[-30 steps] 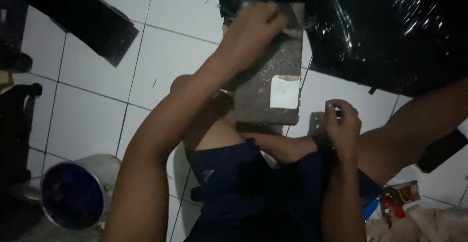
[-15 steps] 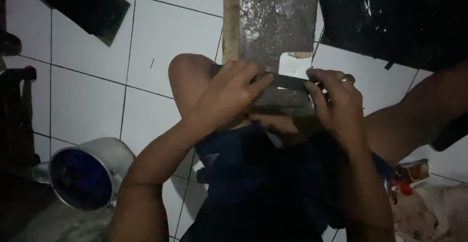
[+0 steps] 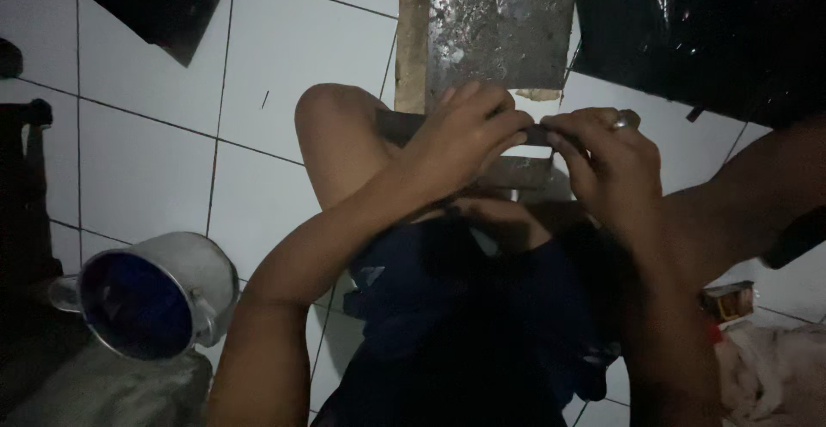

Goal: The person sits on the floor and repeatedly cuts strips of black tape using a knife. The person holds the tape against a wooden block and slices it into smaller pieces, which are then placed on the floor.

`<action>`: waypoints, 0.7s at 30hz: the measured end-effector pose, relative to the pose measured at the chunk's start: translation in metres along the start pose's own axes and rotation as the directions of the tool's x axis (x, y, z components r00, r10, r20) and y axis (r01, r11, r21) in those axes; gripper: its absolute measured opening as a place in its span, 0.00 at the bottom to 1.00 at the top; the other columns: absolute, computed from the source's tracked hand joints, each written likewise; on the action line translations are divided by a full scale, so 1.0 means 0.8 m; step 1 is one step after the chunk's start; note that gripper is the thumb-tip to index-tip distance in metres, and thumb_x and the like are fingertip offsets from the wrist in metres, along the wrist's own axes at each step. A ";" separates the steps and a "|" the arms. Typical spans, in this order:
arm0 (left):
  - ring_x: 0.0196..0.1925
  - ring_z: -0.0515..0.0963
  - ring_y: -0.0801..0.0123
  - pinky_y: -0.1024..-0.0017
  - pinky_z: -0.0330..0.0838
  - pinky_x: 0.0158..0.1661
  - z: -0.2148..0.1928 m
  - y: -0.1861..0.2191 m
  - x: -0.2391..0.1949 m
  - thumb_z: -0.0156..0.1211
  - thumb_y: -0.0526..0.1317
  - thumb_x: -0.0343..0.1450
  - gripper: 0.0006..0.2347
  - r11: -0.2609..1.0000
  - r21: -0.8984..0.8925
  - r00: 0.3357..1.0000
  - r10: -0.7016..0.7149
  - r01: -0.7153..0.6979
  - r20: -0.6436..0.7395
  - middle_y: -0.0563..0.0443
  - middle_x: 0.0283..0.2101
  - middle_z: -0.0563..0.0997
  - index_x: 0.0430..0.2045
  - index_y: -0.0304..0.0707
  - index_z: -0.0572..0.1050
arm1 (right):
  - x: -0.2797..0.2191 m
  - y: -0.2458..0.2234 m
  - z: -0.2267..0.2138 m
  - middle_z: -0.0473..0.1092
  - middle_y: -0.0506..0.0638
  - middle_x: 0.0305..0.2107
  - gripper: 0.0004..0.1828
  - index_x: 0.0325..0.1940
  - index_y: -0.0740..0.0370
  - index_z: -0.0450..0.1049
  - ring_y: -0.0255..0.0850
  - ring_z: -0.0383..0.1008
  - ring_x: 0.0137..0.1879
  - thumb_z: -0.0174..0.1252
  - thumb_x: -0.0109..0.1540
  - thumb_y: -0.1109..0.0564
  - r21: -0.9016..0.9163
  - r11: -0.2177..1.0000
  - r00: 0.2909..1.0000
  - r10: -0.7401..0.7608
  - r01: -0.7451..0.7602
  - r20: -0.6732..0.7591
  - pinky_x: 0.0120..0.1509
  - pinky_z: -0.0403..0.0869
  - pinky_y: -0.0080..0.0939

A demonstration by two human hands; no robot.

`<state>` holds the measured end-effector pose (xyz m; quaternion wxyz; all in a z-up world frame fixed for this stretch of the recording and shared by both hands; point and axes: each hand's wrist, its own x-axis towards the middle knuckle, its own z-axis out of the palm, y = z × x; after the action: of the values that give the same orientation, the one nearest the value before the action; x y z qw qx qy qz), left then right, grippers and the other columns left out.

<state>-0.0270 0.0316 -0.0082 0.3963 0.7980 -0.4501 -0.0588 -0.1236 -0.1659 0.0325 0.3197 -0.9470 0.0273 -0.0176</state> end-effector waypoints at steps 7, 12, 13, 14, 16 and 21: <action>0.46 0.75 0.62 0.61 0.66 0.47 -0.005 0.000 0.005 0.64 0.37 0.72 0.06 1.000 -0.008 0.998 -0.017 0.017 0.056 0.53 0.41 0.77 0.40 0.41 0.82 | -0.004 0.017 -0.003 0.79 0.50 0.44 0.14 0.53 0.55 0.81 0.41 0.80 0.50 0.64 0.64 0.65 0.056 0.996 0.998 -0.070 0.070 -0.006 0.51 0.77 0.39; 0.48 0.75 0.61 0.61 0.66 0.46 -0.007 -0.005 -0.001 0.63 0.34 0.68 0.10 0.988 0.080 0.988 0.125 -0.132 0.096 0.51 0.45 0.75 0.43 0.40 0.79 | -0.008 0.026 -0.004 0.79 0.50 0.43 0.21 0.53 0.52 0.81 0.43 0.79 0.45 0.67 0.57 0.65 -0.214 0.957 0.981 -0.185 0.194 0.060 0.44 0.76 0.41; 0.48 0.75 0.61 0.61 0.67 0.47 -0.008 -0.006 0.000 0.63 0.34 0.68 0.10 0.987 0.096 0.987 0.120 -0.130 0.107 0.52 0.45 0.75 0.43 0.40 0.79 | -0.008 0.029 -0.006 0.80 0.49 0.44 0.23 0.55 0.51 0.81 0.42 0.79 0.44 0.67 0.57 0.66 -0.208 0.952 0.974 -0.221 0.226 0.049 0.43 0.76 0.41; 0.48 0.75 0.62 0.62 0.68 0.48 -0.007 -0.007 0.001 0.63 0.33 0.69 0.10 0.985 0.112 0.986 0.115 -0.129 0.118 0.52 0.45 0.75 0.43 0.41 0.79 | -0.009 0.033 -0.006 0.80 0.48 0.44 0.25 0.57 0.49 0.81 0.41 0.79 0.44 0.66 0.57 0.67 -0.203 0.945 0.966 -0.255 0.258 0.038 0.42 0.76 0.40; 0.49 0.76 0.61 0.62 0.69 0.50 -0.008 -0.009 0.003 0.63 0.33 0.70 0.09 0.983 0.110 0.984 0.136 -0.149 0.117 0.52 0.46 0.75 0.43 0.42 0.78 | -0.013 0.043 -0.008 0.80 0.46 0.45 0.25 0.58 0.44 0.82 0.39 0.78 0.41 0.67 0.60 0.68 -0.334 0.910 0.969 -0.224 0.246 0.104 0.37 0.74 0.39; 0.49 0.77 0.57 0.61 0.71 0.48 -0.005 -0.006 0.012 0.61 0.32 0.66 0.11 0.987 0.069 0.983 0.137 -0.146 0.118 0.50 0.45 0.75 0.41 0.39 0.78 | -0.020 0.051 0.008 0.77 0.51 0.45 0.19 0.62 0.52 0.77 0.37 0.76 0.40 0.59 0.67 0.63 0.044 0.999 0.999 0.015 -0.013 -0.037 0.40 0.74 0.35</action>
<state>-0.0161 0.0279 -0.0060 0.3422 0.7741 -0.5294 -0.0581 -0.1412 -0.1932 0.0027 0.3400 -0.9390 0.0396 -0.0337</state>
